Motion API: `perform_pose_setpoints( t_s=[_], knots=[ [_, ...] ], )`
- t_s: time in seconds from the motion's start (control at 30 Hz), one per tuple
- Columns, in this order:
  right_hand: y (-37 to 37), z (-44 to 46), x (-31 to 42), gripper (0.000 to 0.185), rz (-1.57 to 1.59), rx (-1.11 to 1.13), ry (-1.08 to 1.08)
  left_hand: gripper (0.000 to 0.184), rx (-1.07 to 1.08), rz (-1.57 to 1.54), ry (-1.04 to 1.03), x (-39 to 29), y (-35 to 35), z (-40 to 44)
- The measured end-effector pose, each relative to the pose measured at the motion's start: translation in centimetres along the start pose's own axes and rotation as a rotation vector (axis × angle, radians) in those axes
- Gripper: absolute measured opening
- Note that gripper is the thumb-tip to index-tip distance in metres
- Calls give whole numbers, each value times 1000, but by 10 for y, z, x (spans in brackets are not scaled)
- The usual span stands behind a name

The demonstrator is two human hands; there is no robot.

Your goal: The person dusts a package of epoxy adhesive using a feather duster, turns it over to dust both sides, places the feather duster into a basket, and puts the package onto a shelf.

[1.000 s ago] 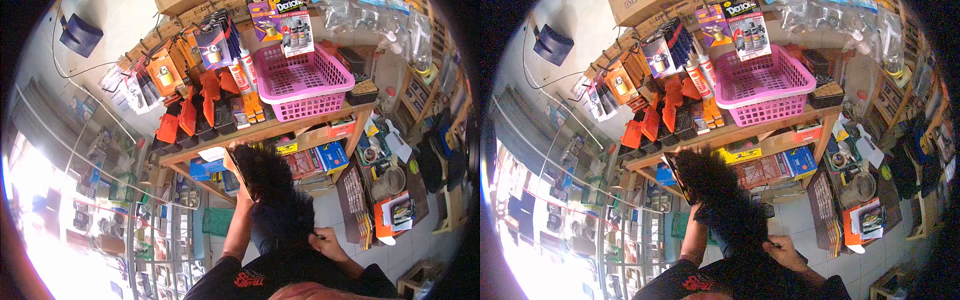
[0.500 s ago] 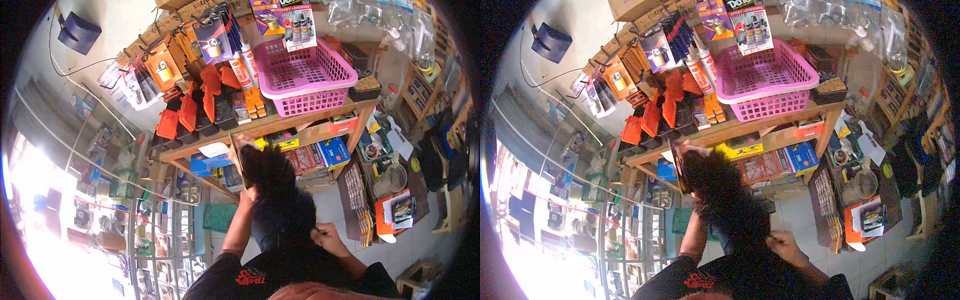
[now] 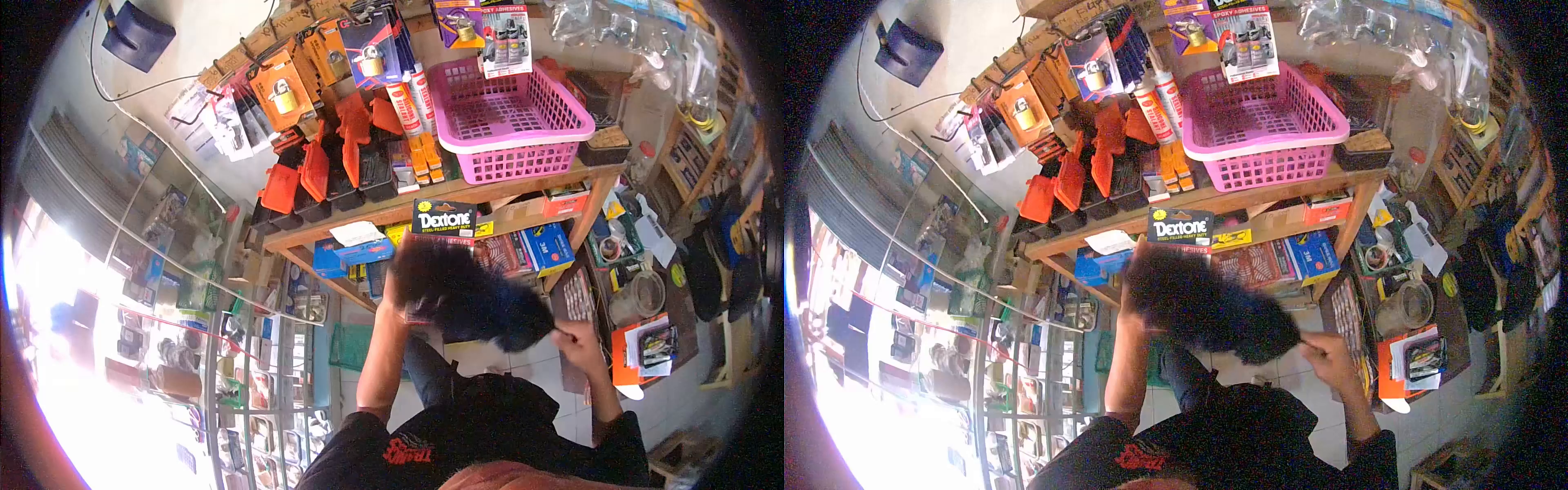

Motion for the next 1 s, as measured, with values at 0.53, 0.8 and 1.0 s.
perform_pose_setpoints(
  t_s=[0.53,0.8,1.0],
  knots=[
    [26,11,13,25,-66,-93,27,51,498,-691,358,16,-26,-9],
    [14,1,-17,27,1,-45,-25,50,458,-493,370,21,-24,-10],
    [14,0,-22,29,-25,-51,-73,51,232,6,16,16,14,11]
  ],
)
Point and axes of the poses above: each hand's wrist, its own z-axis towards the middle knuckle, its own y-axis out of the back of the hand, x = y × z, the point moved 10 cm from there along z, towards the middle knuckle, and after that the axes turned 2 degrees about -z, right-handed, at the moved point
